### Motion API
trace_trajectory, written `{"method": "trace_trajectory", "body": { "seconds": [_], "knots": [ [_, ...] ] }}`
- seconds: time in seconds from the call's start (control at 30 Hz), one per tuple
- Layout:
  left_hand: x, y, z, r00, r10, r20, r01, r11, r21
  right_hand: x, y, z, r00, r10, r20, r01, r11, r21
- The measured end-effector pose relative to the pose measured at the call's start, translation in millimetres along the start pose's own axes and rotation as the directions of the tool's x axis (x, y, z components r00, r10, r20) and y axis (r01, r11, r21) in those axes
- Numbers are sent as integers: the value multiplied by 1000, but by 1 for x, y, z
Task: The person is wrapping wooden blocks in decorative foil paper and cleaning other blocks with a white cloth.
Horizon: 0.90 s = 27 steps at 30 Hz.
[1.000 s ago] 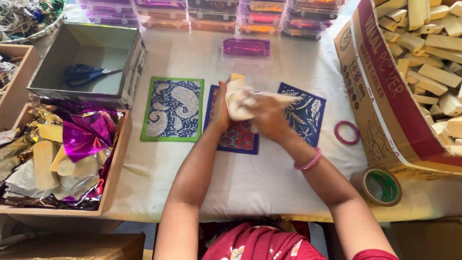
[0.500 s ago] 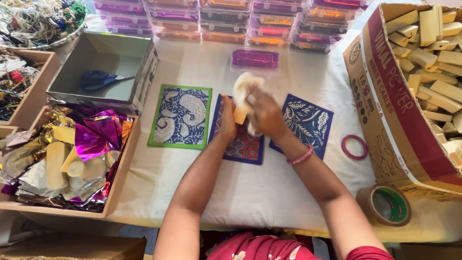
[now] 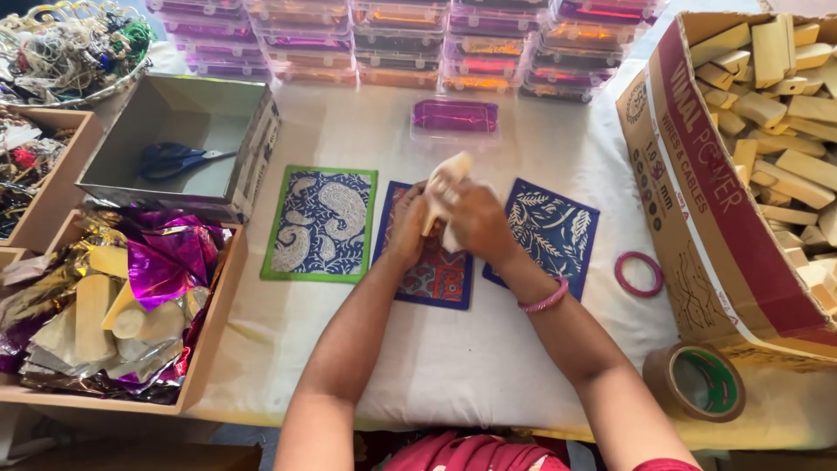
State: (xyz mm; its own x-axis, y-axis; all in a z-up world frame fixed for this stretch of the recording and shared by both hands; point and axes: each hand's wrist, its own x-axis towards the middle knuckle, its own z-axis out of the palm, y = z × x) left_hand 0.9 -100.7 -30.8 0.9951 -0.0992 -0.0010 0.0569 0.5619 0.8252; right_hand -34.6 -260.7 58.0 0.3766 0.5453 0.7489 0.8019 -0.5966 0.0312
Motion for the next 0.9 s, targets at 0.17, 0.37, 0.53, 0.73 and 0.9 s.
{"method": "trace_trajectory", "body": {
  "seconds": [0.17,0.37,0.53,0.73,0.9],
  "knots": [
    [-10,19,17,999,-7,53,-1,989,146,-28,15,20,997,-53,-59,52,998,-27],
    [-8,10,1,996,-21,88,22,1000,-8,-16,17,10,942,330,-57,-319,937,145],
    [-9,25,13,996,-61,65,70,988,-139,-6,-9,-2,967,-241,-87,244,969,25],
    [4,-3,-9,988,-26,155,56,980,-192,-27,21,20,993,-22,-116,22,1000,0],
    [-10,16,8,994,-80,70,86,992,-93,-20,17,15,978,-209,-4,209,977,-31]
  ]
}}
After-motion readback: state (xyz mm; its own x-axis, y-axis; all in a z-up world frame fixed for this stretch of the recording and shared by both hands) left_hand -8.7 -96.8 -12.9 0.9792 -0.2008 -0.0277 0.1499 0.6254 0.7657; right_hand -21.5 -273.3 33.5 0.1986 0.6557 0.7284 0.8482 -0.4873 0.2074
